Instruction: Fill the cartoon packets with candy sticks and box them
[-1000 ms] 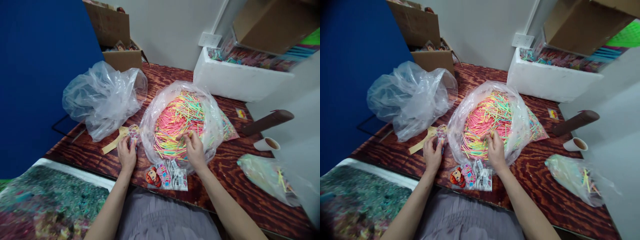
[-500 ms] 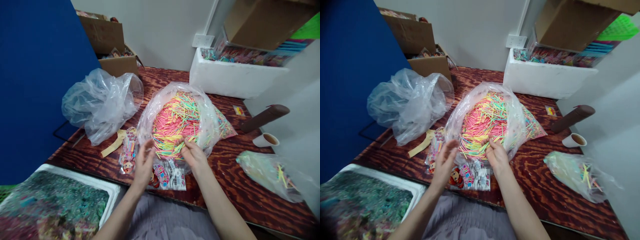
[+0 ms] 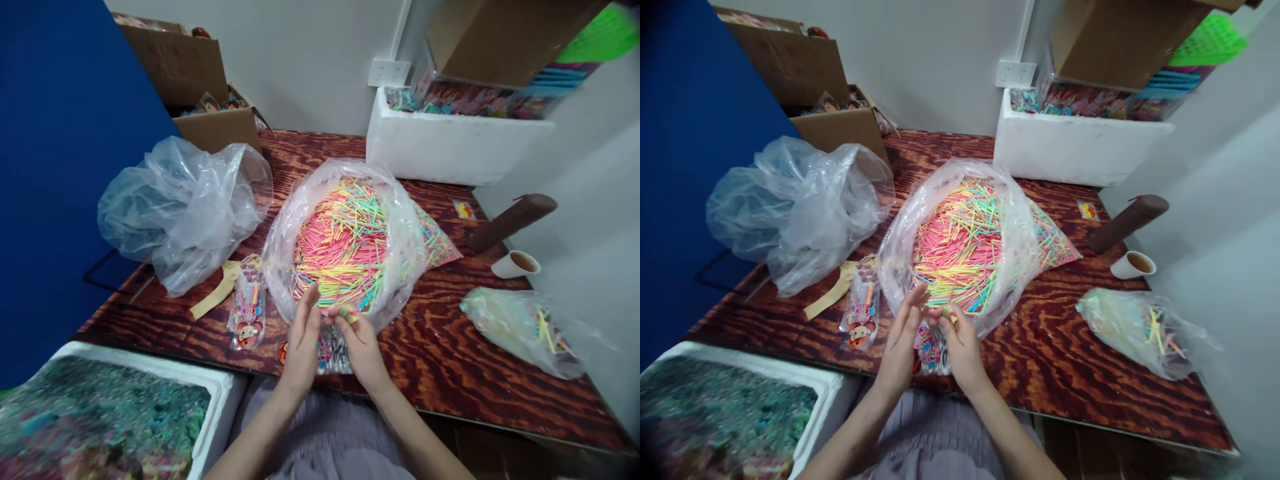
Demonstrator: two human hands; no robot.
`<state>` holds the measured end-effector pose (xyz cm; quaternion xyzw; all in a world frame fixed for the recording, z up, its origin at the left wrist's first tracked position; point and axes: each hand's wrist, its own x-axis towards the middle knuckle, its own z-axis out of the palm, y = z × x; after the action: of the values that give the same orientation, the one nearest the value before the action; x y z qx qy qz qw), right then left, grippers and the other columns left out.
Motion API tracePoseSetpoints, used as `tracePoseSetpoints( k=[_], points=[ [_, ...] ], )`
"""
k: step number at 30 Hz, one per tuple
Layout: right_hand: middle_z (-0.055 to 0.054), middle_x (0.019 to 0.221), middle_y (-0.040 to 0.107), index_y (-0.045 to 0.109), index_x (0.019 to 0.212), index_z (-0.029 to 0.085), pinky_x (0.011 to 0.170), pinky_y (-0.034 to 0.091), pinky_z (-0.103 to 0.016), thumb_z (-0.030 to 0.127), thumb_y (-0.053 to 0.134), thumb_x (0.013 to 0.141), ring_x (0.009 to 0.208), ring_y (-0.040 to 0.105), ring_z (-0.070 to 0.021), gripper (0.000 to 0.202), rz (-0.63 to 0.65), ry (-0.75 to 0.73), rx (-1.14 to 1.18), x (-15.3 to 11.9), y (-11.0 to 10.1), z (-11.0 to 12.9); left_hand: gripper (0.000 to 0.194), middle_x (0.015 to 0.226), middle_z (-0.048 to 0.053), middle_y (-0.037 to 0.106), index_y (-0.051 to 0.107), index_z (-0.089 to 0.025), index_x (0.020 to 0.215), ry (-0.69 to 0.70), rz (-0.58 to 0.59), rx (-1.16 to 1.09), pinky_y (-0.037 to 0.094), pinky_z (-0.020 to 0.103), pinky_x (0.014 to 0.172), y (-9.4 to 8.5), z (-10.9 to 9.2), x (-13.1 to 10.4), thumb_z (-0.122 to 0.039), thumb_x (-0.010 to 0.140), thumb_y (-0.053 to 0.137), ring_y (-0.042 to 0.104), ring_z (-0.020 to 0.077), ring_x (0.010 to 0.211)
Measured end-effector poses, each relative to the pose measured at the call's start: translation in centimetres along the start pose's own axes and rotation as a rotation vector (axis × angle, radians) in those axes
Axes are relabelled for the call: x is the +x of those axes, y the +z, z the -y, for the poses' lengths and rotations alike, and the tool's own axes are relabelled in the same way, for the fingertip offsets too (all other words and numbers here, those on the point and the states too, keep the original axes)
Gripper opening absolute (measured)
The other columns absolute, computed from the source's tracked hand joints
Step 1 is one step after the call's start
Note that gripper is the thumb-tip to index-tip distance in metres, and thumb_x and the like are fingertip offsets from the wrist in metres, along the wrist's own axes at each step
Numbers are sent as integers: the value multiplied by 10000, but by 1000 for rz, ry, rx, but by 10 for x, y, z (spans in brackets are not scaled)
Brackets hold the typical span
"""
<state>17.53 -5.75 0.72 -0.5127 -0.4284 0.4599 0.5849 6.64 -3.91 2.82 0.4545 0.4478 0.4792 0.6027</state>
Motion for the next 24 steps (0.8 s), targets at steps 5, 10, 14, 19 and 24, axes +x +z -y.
tracePoseSetpoints(
  k=[5, 10, 14, 19, 24],
  points=[
    [-57, 883, 677, 666, 887, 242, 819, 517, -352, 508, 510, 887, 892, 624, -238, 308, 56, -22, 43, -9, 7, -18, 650, 1577, 73, 287, 229, -310, 1515, 610, 261, 706, 116, 556, 1194, -2, -6, -11, -315, 928, 506, 185, 282, 1474],
    [-52, 912, 685, 682, 942, 238, 867, 491, -355, 463, 550, 887, 921, 618, -242, 266, 97, -54, -28, -11, 1, -16, 649, 1588, 87, 255, 202, -294, 1523, 654, 383, 852, 206, 557, 1167, -13, -4, -9, -261, 937, 480, 192, 289, 1472],
    [-16, 826, 645, 657, 902, 224, 736, 473, -278, 362, 509, 940, 775, 597, -185, 205, 180, -16, -184, -20, -12, -18, 536, 1423, 123, 492, 341, -258, 1468, 585, 171, 830, 383, 457, 1076, -33, 14, -10, -219, 946, 453, 437, 263, 1332],
    [-35, 846, 626, 651, 882, 229, 790, 462, -297, 320, 454, 968, 837, 600, -196, 233, 208, -98, -297, -34, -18, -35, 271, 1048, 101, 651, 603, -189, 1167, 492, 147, 1046, 478, 408, 865, -46, 53, -7, -191, 948, 443, 579, 244, 989],
    [-40, 875, 649, 660, 906, 238, 809, 473, -305, 310, 460, 968, 855, 617, -198, 222, 199, -85, -272, -33, -19, -33, 319, 1160, 119, 602, 548, -176, 1241, 504, 116, 1164, 448, 414, 887, -44, 61, -2, -189, 933, 467, 542, 260, 1046]
  ],
)
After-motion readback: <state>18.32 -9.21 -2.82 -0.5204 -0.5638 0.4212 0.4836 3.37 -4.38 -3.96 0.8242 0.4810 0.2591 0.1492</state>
